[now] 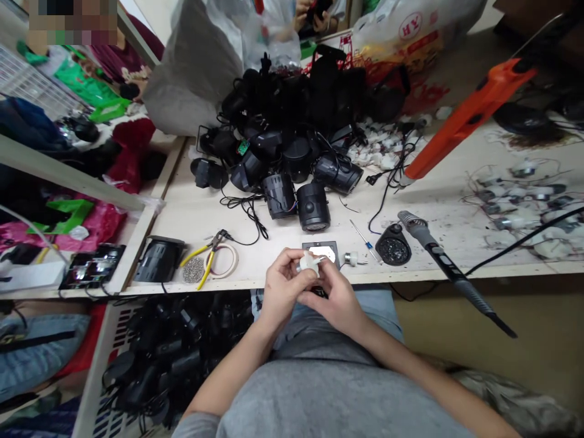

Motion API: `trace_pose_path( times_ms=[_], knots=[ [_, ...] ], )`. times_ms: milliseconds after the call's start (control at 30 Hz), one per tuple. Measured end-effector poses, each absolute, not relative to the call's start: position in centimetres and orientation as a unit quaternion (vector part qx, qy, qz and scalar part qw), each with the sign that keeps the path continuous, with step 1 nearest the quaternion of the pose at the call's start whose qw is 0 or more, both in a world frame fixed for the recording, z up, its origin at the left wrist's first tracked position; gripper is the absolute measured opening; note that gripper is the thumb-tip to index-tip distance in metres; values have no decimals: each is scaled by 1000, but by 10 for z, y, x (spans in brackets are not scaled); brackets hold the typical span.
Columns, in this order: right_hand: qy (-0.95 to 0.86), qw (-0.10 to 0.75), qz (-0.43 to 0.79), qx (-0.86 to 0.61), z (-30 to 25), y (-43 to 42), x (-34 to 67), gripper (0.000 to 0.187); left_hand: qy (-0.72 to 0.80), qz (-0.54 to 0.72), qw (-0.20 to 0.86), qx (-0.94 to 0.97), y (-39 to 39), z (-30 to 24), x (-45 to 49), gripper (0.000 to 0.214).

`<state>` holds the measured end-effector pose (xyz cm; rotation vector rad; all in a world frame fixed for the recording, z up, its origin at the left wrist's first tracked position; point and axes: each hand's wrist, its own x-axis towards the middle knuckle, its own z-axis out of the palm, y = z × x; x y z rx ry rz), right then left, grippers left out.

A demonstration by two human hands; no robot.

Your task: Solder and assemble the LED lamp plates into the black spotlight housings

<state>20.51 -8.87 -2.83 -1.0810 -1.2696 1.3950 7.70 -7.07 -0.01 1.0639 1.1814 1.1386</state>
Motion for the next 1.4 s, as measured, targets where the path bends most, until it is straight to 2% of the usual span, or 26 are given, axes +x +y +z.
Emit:
trace_pose_path(
  times_ms=[33, 100, 200, 267, 433, 633, 800, 1133, 1400],
  knots=[
    [-507, 463, 579, -440, -29, -87, 204, 33, 517, 484, 549, 444, -72, -1, 77, 44],
    [-508, 455, 578, -449, -28, -85, 204, 28, 544, 482, 526, 442, -71, -3, 77, 42],
    [-521, 422, 586, -455, -25, -86, 209, 36, 554, 475, 530, 432, -64, -8, 78, 42],
    [-507, 377, 638, -439, -25, -90, 213, 41, 557, 472, 522, 441, -58, -11, 79, 43],
    [-432, 291, 750, -408, -28, -102, 222, 50, 572, 395, 444, 565, -44, -15, 76, 22],
    [-448, 305, 728, -420, -30, -106, 230, 47, 556, 334, 512, 563, -44, -9, 71, 41],
    [-452, 310, 723, -420, -30, -105, 232, 46, 561, 325, 521, 556, -41, -4, 74, 34],
    [-436, 326, 724, -424, -34, -103, 240, 54, 554, 317, 342, 690, -29, -4, 81, 14],
    [-454, 330, 704, -436, -33, -101, 238, 49, 517, 317, 217, 765, -29, -5, 84, 9]
  ],
)
